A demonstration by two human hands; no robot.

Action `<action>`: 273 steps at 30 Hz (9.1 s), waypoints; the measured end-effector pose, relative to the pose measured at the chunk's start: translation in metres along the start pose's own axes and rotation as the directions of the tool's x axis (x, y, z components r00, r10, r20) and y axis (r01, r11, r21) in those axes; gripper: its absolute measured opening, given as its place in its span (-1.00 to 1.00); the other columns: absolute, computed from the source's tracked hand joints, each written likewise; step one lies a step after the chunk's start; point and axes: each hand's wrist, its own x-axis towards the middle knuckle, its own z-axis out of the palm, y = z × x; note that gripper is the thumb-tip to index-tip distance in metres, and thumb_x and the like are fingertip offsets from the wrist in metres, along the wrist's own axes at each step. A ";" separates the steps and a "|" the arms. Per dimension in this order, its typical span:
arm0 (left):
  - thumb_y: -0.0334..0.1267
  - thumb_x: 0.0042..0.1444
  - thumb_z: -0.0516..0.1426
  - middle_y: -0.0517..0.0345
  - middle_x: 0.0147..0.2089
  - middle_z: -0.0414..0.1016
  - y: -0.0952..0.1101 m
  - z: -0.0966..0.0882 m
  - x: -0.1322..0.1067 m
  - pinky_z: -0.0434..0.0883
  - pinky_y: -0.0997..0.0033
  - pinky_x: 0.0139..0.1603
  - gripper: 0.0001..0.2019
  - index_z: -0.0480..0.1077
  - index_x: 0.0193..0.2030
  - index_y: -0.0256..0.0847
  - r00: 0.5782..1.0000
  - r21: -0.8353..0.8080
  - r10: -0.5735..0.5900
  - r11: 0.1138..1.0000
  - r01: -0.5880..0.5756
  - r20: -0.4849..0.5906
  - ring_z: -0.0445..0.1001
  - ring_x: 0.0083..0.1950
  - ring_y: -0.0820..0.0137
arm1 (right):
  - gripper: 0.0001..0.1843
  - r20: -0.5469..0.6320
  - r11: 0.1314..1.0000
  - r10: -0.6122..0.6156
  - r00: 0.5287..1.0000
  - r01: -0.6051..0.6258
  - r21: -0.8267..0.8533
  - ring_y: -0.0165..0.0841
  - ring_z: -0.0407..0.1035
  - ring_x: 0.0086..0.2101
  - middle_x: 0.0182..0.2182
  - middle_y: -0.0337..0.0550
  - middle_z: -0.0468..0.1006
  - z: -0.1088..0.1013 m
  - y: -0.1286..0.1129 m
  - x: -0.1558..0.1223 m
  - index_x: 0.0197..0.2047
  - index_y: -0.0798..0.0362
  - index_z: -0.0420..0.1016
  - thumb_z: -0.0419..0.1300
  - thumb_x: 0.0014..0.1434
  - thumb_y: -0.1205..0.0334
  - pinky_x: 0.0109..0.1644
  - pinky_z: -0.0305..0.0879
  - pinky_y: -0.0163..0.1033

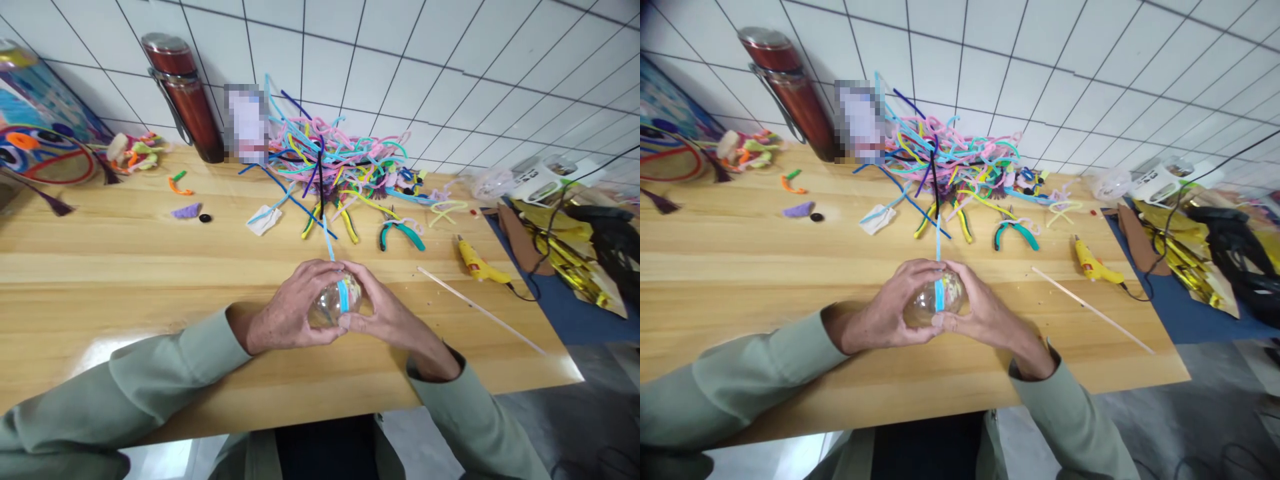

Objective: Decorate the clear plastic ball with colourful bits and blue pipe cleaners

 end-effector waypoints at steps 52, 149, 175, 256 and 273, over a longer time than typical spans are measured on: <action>0.00 0.27 0.40 -0.37 0.57 0.23 -0.015 0.002 -0.005 0.40 -0.31 0.48 0.00 -0.12 0.65 0.08 0.987 0.005 0.156 0.988 -0.157 0.021 0.29 0.60 -0.11 | -0.10 -0.083 0.862 -0.392 0.916 0.335 -0.381 0.08 0.30 0.41 0.38 0.12 0.35 0.000 -0.005 -0.004 0.44 -0.19 0.25 0.52 0.12 0.17 0.42 0.38 0.24; -0.23 0.40 0.25 -0.26 0.41 0.35 0.003 -0.004 0.007 0.43 -0.21 0.44 -0.37 0.11 0.51 -0.09 0.999 -0.119 -0.041 0.992 0.040 -0.001 0.33 0.50 -0.03 | -0.73 -0.227 0.856 0.166 0.960 -0.026 0.517 -0.07 0.44 0.27 0.16 -0.16 0.66 0.005 -0.020 0.029 -0.28 -0.12 0.72 0.58 0.08 -0.07 0.34 0.35 0.02; -0.05 0.26 0.39 -0.28 0.44 0.32 -0.009 0.006 0.004 0.41 -0.27 0.48 -0.11 0.01 0.57 -0.07 0.997 -0.187 -0.077 0.979 0.076 -0.001 0.34 0.51 -0.09 | -0.57 -0.326 0.791 0.385 0.863 -0.127 0.599 -0.31 0.48 -0.31 -0.27 -0.23 0.70 0.014 -0.010 0.039 -0.23 -0.07 0.71 0.63 -0.09 -0.09 -0.15 0.45 -0.17; -0.20 0.47 0.18 -0.20 0.42 0.30 -0.005 -0.004 0.006 0.37 -0.20 0.52 -0.55 0.23 0.43 0.00 0.987 -0.086 0.095 0.993 -0.084 0.130 0.30 0.52 0.02 | -0.60 -0.346 0.715 0.457 0.820 -0.107 0.691 -0.34 0.52 -0.32 -0.33 -0.25 0.68 0.019 -0.005 0.037 -0.24 -0.04 0.69 0.61 -0.06 -0.05 -0.23 0.44 -0.26; -0.05 0.31 0.33 -0.18 0.48 0.32 0.016 -0.005 0.018 0.36 -0.15 0.52 -0.38 0.17 0.37 -0.10 0.826 -0.618 -0.459 0.557 0.554 0.327 0.37 0.50 -0.01 | -0.66 -0.456 0.763 0.421 0.784 -0.035 0.645 -0.37 0.45 -0.37 -0.34 -0.29 0.61 0.025 -0.005 0.037 -0.29 -0.04 0.61 0.58 -0.04 0.01 -0.25 0.41 -0.24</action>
